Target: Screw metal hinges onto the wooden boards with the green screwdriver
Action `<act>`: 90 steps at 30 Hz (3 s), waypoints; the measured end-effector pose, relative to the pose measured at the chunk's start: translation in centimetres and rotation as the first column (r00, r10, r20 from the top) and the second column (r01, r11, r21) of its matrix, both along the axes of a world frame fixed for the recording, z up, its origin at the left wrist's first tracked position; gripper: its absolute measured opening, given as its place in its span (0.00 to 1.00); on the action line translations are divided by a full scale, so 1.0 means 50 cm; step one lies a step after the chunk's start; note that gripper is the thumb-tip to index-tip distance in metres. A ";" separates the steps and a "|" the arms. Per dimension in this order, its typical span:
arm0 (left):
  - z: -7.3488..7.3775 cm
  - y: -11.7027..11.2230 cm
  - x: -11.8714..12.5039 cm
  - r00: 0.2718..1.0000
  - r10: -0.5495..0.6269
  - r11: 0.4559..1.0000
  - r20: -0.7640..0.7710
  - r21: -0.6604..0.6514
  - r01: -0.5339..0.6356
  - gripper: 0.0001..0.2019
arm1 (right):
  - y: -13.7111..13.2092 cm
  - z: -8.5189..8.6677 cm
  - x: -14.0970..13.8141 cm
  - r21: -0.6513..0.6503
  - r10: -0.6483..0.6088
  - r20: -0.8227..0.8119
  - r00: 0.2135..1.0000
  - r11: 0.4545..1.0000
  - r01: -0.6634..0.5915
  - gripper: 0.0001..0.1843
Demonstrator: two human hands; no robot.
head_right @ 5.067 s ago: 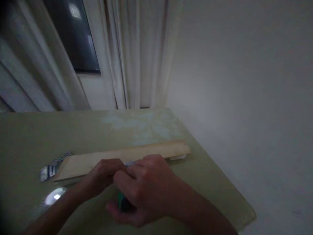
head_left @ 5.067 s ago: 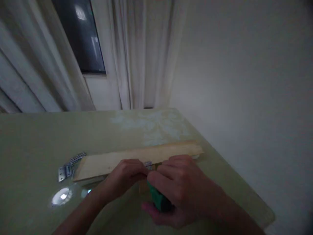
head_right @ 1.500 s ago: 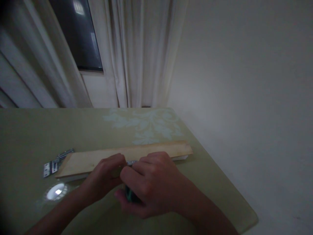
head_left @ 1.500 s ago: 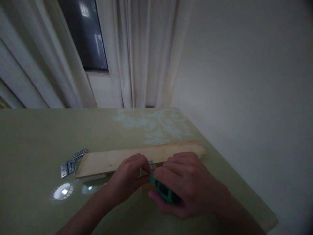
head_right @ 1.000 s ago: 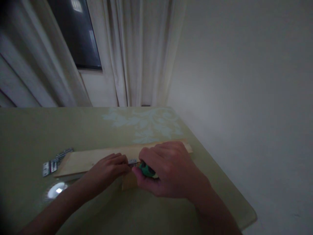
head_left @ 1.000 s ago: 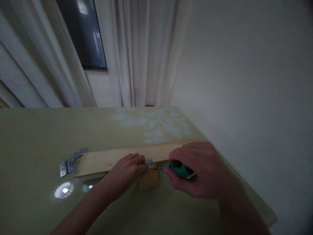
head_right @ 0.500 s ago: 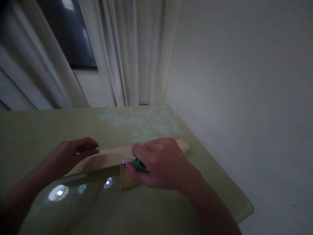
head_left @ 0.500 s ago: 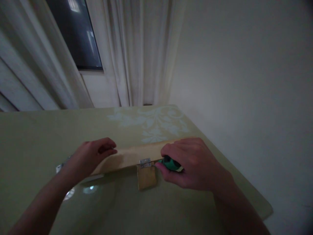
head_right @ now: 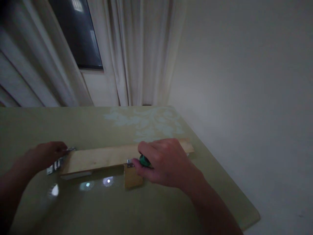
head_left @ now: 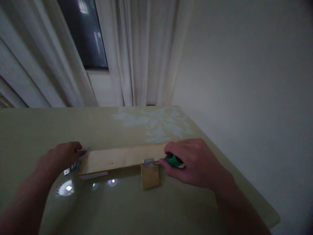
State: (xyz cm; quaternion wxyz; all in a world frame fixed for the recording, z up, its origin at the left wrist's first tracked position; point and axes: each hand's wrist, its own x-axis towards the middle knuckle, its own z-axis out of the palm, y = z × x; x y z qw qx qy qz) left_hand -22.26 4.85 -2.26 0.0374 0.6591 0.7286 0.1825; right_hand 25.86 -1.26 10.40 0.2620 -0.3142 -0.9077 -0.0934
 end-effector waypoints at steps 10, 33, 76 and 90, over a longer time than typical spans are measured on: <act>0.050 -0.089 0.442 0.619 -0.656 0.733 0.432 0.166 0.660 0.09 | 0.010 -0.005 -0.007 -0.050 0.008 0.007 1.000 0.999 -0.008 0.14; 0.006 -0.104 0.495 0.467 -0.758 0.602 0.455 0.213 0.770 0.12 | -0.054 -0.006 -0.031 -0.207 -0.082 0.151 0.985 0.972 0.112 0.24; 0.004 -0.070 0.493 0.404 -0.749 0.571 0.525 0.203 0.796 0.13 | -0.053 0.016 -0.019 -0.326 0.046 0.118 0.992 0.945 -0.005 0.09; 0.009 -0.064 0.487 0.397 -0.775 0.542 0.491 0.194 0.818 0.15 | -0.069 0.027 -0.015 -0.299 0.057 0.169 0.984 0.954 -0.004 0.03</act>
